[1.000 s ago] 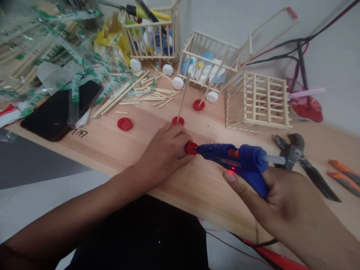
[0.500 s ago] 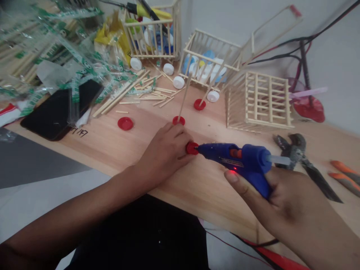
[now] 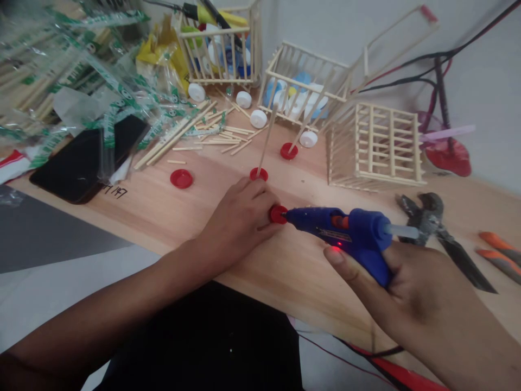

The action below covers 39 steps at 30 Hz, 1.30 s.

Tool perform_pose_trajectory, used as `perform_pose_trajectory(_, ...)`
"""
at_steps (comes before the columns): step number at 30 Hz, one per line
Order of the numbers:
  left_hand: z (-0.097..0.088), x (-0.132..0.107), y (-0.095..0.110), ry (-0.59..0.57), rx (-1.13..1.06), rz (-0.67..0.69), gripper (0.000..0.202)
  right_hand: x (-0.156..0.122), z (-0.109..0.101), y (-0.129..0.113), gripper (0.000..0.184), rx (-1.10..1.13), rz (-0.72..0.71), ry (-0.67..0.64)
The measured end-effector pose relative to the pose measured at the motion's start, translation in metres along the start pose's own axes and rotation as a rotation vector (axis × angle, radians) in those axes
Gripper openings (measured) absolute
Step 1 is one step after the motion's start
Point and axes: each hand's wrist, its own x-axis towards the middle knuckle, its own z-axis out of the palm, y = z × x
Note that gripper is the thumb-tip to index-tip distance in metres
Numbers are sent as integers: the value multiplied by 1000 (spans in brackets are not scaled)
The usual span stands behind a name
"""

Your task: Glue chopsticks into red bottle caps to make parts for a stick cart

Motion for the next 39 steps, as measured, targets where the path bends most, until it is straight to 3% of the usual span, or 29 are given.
perform_pose_trajectory(3,0,0,0,-4,2,1,17,0,1,0,60,-10,-94,20)
perform_pose_trajectory(11,0,0,0,-2,-1,-1,17,1,1,1,61,-35,-139,41)
perform_pose_trajectory(39,0,0,0,0,3,4,15,2,1,-4,66,-28,-10,-9)
